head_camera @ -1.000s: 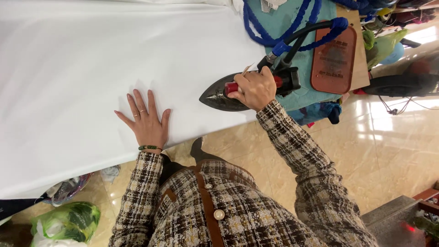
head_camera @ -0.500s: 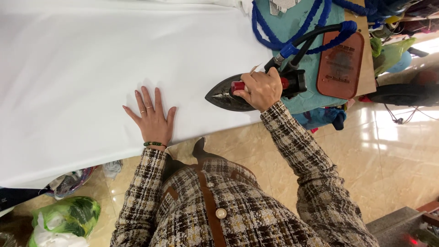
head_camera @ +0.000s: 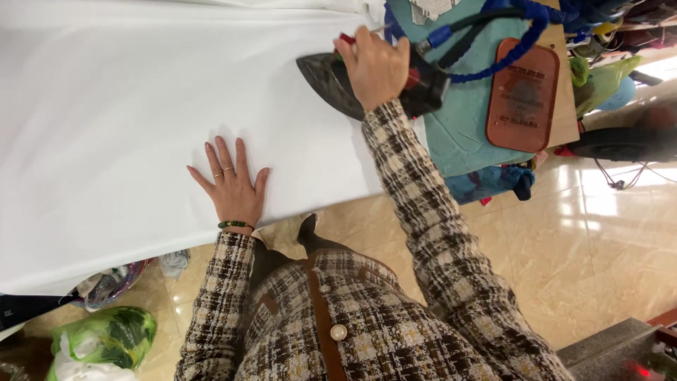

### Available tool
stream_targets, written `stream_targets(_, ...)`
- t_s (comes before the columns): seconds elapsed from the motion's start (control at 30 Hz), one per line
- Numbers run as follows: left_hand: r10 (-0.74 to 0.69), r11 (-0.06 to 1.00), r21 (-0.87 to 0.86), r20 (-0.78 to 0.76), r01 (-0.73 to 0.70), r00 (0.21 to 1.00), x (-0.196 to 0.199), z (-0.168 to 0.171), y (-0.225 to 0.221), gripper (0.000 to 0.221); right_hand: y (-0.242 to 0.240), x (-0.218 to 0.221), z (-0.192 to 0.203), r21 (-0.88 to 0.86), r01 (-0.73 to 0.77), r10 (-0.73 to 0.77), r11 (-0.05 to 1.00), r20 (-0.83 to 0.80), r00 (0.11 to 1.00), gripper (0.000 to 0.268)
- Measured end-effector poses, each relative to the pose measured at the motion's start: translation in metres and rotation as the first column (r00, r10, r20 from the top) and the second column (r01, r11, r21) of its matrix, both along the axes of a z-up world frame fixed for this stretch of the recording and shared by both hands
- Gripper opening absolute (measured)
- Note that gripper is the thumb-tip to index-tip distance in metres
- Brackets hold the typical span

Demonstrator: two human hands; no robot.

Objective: Ironing a large piece of white fabric on a pressing table

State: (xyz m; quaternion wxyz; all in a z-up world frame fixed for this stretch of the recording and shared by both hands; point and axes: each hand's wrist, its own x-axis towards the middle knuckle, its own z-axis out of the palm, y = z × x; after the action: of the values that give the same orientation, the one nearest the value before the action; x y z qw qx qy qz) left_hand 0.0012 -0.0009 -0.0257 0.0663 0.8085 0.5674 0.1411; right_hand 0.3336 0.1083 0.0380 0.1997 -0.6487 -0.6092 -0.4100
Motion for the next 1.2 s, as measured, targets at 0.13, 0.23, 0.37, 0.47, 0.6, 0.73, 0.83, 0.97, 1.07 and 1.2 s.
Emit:
stream_targets(0.13, 0.005, 1.000, -0.010, 0.002, -0.005, 1.000, 0.001, 0.002, 0.000, 0.076, -0.007, -0.014, 0.007, -0.123, -0.060, 0.055, 0.991, -0.047, 0.997, 0.059)
stream_targets(0.23, 0.010, 1.000, -0.008, -0.003, -0.010, 1.000, -0.001, 0.002, -0.001, 0.076, -0.024, -0.019, 0.006, -0.137, -0.181, 0.176, 0.974, -0.046, 0.983, 0.065)
stream_targets(0.37, 0.019, 1.000, -0.021, -0.020, -0.020, 1.000, 0.002, 0.003, 0.001, 0.077, -0.052, -0.020, 0.020, -0.231, -0.356, 0.351, 0.905, -0.064, 0.934, 0.066)
stream_targets(0.47, 0.022, 0.999, -0.026, -0.002, -0.022, 1.000, 0.002, 0.004, 0.001, 0.078, -0.054, -0.018, 0.018, -0.260, -0.333, 0.331, 0.906, -0.052, 0.942, 0.061)
stream_targets(0.6, 0.030, 0.999, -0.044, -0.004, -0.030, 1.000, 0.001, 0.001, 0.001, 0.078, -0.054, -0.022, 0.025, -0.229, -0.328, 0.326, 0.917, -0.046, 0.944, 0.063)
stream_targets(0.73, 0.039, 0.998, -0.051, -0.027, -0.040, 0.999, 0.002, 0.001, 0.000, 0.078, -0.052, -0.021, 0.023, -0.219, -0.334, 0.332, 0.917, -0.048, 0.942, 0.063)
stream_targets(0.83, 0.045, 0.997, -0.064, -0.023, -0.046, 0.999, 0.002, 0.002, 0.000, 0.078, -0.053, -0.020, 0.022, -0.210, -0.344, 0.340, 0.915, -0.053, 0.939, 0.062)
stream_targets(0.97, 0.039, 0.999, -0.031, -0.018, -0.040, 0.999, 0.002, 0.003, 0.000, 0.077, -0.052, -0.019, 0.020, -0.237, -0.325, 0.324, 0.915, -0.047, 0.945, 0.064)
stream_targets(1.07, 0.037, 0.999, -0.039, -0.016, -0.038, 0.999, 0.003, 0.002, 0.000, 0.077, -0.049, -0.018, 0.014, -0.208, -0.304, 0.300, 0.929, -0.051, 0.952, 0.062)
stream_targets(1.2, 0.039, 0.998, -0.048, 0.000, -0.039, 0.999, 0.002, 0.002, 0.000, 0.077, -0.037, -0.016, 0.010, -0.184, -0.261, 0.260, 0.948, -0.031, 0.965, 0.066)
